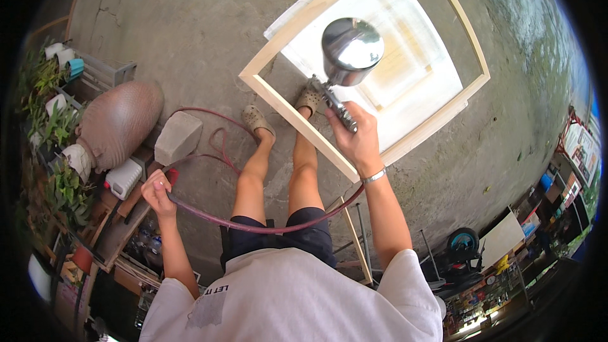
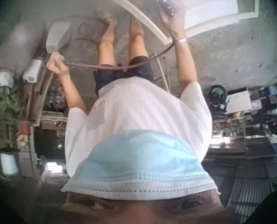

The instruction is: The person spray paints a wooden frame white using a spray gun, then places it on a table with other frames. The person repeats the process with a second frame, moving between frames and the work area.

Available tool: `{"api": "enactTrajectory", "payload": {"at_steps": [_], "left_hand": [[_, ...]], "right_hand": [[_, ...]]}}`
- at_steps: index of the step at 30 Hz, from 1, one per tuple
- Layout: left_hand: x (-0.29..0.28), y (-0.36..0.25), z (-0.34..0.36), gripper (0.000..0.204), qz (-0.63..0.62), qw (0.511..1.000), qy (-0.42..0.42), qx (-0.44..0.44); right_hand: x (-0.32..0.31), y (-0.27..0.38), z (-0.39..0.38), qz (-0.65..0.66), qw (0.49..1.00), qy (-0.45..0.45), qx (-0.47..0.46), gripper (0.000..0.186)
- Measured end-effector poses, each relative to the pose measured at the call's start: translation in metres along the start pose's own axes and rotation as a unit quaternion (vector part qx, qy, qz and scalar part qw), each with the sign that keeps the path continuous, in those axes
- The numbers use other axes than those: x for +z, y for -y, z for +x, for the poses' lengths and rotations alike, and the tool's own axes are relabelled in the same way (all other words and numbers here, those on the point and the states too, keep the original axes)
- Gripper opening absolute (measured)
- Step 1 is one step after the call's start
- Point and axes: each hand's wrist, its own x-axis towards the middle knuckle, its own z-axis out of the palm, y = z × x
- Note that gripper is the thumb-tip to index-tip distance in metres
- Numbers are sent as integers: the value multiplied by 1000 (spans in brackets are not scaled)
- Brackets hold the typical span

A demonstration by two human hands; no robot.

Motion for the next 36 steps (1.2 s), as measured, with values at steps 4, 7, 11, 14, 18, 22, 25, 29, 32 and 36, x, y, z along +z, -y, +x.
{"api": "enactTrajectory", "payload": {"at_steps": [4, 7, 11, 14, 18, 22, 25, 29, 32, 36], "left_hand": [[-13, 10, -13, 56, -11, 1000, -6, -3], [-21, 14, -17, 56, -13, 1000, -6, -2], [-27, 17, -22, 56, -14, 1000, -10, -10], [-29, 19, -23, 57, -23, 999, -23, -22], [-33, 23, -26, 58, -45, 997, -51, -36], [-29, 16, -22, 58, -33, 996, -67, -45], [-23, 11, -19, 57, -25, 996, -70, -47], [-9, 2, -11, 54, -13, 997, -64, -40], [1, -4, -2, 53, -7, 998, -57, -34], [16, -15, 13, 54, -4, 998, -48, -28]], "right_hand": [[23, 16, -25, -12, 997, 68, -27, 13], [37, 24, -40, -5, 990, 131, -49, 15], [52, 50, -50, 73, 976, 190, -73, 20], [65, 71, -47, 90, 972, 203, -80, 19], [68, 94, -22, -14, 984, 174, -34, 22], [49, 79, 22, -57, 994, 96, 10, 32], [18, 65, 64, -89, 994, 63, 6, 33], [-26, 41, 120, -127, 992, -9, -5, 35], [-59, 22, 161, -158, 986, -53, -7, 51], [-95, 2, 214, -167, 979, -117, -5, 56]]}}
